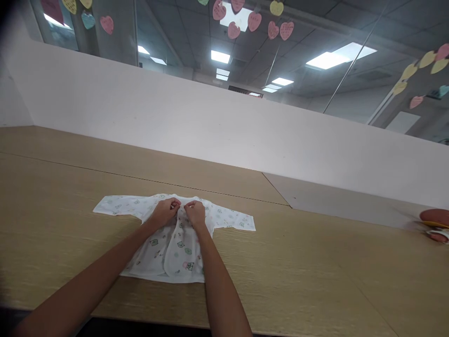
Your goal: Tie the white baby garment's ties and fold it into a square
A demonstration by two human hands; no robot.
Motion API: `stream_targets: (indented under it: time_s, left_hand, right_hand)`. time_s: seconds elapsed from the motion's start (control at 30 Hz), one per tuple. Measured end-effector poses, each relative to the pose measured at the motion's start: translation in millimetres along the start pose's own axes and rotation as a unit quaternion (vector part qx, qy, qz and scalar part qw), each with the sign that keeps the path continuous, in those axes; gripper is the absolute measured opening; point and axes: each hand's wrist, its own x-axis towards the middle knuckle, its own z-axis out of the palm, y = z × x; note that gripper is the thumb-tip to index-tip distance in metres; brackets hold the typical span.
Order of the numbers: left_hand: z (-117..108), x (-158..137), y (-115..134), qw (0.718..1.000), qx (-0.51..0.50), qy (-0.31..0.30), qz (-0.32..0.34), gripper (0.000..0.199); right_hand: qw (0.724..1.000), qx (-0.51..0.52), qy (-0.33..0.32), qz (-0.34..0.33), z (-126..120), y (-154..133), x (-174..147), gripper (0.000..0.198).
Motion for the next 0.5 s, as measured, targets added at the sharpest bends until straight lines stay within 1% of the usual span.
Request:
stream_targets:
  time_s: [0.13, 0.2, 0.23, 0.3, 0.37, 0.4, 0.43, 0.5]
  left_hand:
    - [-6.6, -1.7, 2.7, 0.999, 0.027, -0.033, -0.011, 0.021]
    - [-11.2, -3.6, 4.5, 0.997, 0.037, -0.063, -0.011, 0.019]
    - [-13.6, -4.8, 5.4, 0.996, 0.039, -0.080, -0.010, 0.019]
    - [-18.4, -6.9, 7.5, 0.993, 0.037, -0.110, -0.006, 0.020]
    - [-22.8, -8.4, 9.1, 0.990, 0.031, -0.136, -0.004, 0.020]
    - [-24.9, -8.8, 9.6, 0.989, 0.030, -0.146, -0.004, 0.021]
    - [-26.8, -9.0, 9.9, 0.987, 0.029, -0.156, -0.004, 0.021]
    - [-30.0, -8.8, 9.7, 0.985, 0.029, -0.171, -0.003, 0.021]
  right_hand:
    - [0.999, -0.044, 0.018, -0.021, -7.3, -6.6, -2.2, 0.008]
    - [0.998, -0.058, -0.005, -0.029, -14.9, -12.1, -4.8, 0.017]
    - [0.997, -0.066, -0.032, -0.030, -19.2, -15.1, -6.8, 0.023]
    - [0.989, -0.085, -0.118, -0.024, -27.6, -21.0, -11.9, 0.034]
    - [0.972, -0.106, -0.209, -0.008, -33.8, -26.0, -17.3, 0.038]
    - [0.963, -0.120, -0.241, 0.001, -35.6, -27.8, -19.6, 0.037]
    - [0.956, -0.135, -0.262, 0.007, -36.6, -29.3, -21.4, 0.036]
    - [0.946, -0.175, -0.274, 0.002, -36.2, -31.1, -23.7, 0.034]
